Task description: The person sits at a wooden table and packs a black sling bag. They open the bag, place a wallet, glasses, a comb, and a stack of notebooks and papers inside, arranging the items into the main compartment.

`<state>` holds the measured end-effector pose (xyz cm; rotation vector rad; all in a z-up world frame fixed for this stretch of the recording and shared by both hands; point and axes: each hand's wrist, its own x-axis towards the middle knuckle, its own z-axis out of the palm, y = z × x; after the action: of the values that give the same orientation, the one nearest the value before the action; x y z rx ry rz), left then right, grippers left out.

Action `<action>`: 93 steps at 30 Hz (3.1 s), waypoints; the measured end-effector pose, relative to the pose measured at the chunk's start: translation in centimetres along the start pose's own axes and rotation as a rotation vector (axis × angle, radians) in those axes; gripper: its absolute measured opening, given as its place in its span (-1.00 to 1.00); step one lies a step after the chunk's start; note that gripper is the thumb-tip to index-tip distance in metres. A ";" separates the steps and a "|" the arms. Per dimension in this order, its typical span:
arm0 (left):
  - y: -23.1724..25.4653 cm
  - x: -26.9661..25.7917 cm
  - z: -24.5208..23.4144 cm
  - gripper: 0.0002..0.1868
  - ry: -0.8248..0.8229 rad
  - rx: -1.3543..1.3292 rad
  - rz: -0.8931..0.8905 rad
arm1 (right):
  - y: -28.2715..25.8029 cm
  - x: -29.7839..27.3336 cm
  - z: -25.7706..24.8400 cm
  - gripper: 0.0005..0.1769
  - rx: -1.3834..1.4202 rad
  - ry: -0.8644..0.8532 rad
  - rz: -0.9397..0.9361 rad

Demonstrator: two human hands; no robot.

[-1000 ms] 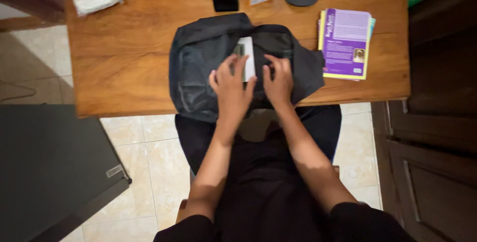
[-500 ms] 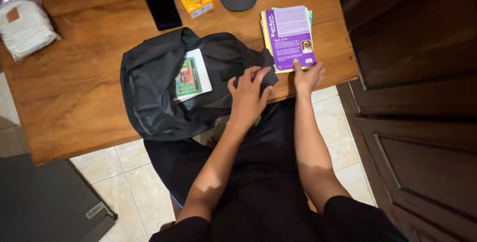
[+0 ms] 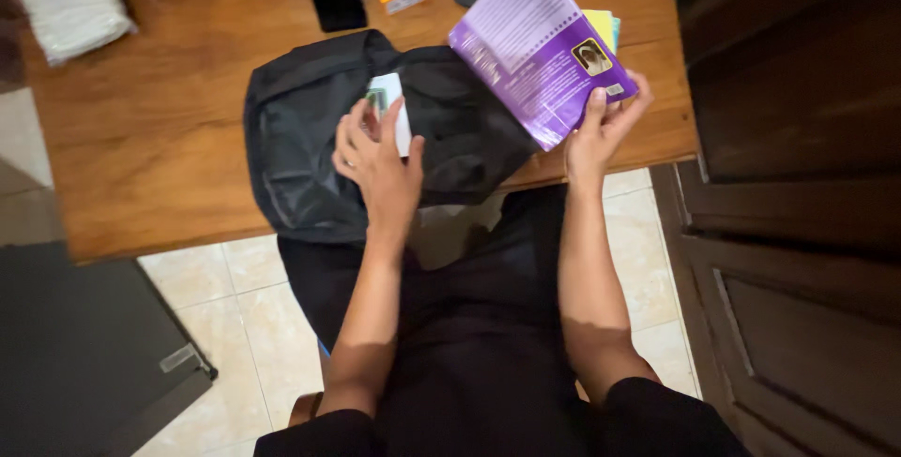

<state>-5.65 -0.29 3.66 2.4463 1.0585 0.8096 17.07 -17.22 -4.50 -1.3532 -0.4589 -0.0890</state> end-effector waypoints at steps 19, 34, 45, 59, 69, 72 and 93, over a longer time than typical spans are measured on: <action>-7.5 1.9 -8.5 -0.48 0.054 -0.129 -0.345 | 8.0 -5.6 13.1 -0.40 0.157 -0.594 0.440; -1.2 -0.2 -2.6 -0.34 -0.094 -0.102 0.055 | 2.0 -7.7 14.5 -0.59 -0.448 -0.548 0.043; 6.4 -1.2 5.1 -0.50 -0.469 -0.403 0.183 | 7.4 0.0 -3.8 -0.29 -0.953 0.213 0.074; 5.8 -3.5 12.4 -0.29 -0.717 -0.177 0.083 | 4.6 -0.6 -7.4 -0.73 -0.470 0.377 0.086; 6.0 0.9 8.2 -0.13 0.006 -1.386 -0.396 | 0.6 -3.0 0.5 -0.55 0.212 0.059 0.116; 3.1 1.1 6.8 -0.32 0.134 -1.282 -0.297 | 1.6 -5.1 2.3 -0.59 0.235 -0.004 0.334; -10.8 3.2 -1.3 -0.75 -0.127 0.089 -0.271 | 1.1 -5.0 6.6 -0.70 -0.117 -0.618 0.409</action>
<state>-10.55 9.33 0.18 2.3195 1.3643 0.5237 11.10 -11.68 -6.42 -1.5571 -0.6860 0.6647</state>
